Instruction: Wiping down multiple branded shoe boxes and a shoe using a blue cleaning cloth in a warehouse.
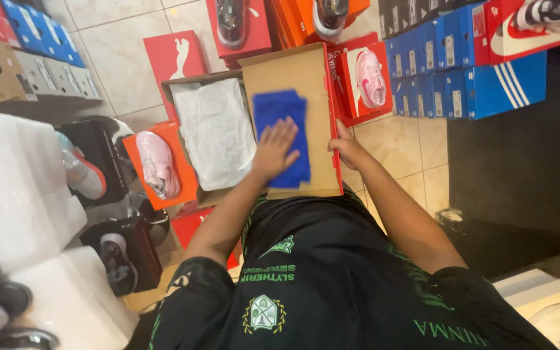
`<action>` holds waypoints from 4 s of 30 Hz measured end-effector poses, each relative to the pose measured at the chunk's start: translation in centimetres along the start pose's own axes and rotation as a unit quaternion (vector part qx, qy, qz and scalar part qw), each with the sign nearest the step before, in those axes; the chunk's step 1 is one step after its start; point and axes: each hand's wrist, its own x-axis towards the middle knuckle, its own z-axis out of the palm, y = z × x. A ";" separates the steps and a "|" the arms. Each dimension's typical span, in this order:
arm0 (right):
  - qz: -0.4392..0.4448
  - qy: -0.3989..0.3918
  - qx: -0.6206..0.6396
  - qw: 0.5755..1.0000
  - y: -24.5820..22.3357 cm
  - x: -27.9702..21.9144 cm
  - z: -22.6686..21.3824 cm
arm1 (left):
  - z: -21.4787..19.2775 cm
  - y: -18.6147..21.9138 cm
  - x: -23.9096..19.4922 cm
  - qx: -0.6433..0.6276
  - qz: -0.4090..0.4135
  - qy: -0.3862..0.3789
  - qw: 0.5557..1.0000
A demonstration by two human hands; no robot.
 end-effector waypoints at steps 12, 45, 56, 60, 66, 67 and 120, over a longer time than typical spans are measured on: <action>0.011 -0.001 0.054 0.998 2.2 0.2 -2.2 | -3.0 3.6 -1.8 -0.092 0.142 0.001 0.986; 0.051 -0.036 0.103 0.993 4.6 1.7 -3.6 | -4.0 5.3 7.7 -0.019 0.061 -0.074 0.995; 0.114 -0.023 0.085 0.990 -0.5 -0.1 -0.4 | -5.2 1.7 15.5 -0.015 -0.047 -0.022 0.999; 0.044 -0.038 0.115 0.992 8.1 1.8 -5.2 | -4.8 3.9 12.6 -0.012 -0.023 -0.033 0.999; 0.072 -0.050 0.101 0.991 9.2 2.6 -5.8 | -3.9 6.4 -1.4 -0.057 0.146 -0.057 0.986; 0.072 -0.050 0.101 0.991 10.1 3.0 -5.9 | -3.9 5.6 -1.1 -0.057 0.146 -0.057 0.986; 0.045 -0.075 0.028 0.996 2.8 1.5 -3.6 | -1.8 -4.1 9.2 -0.014 -0.249 0.055 0.967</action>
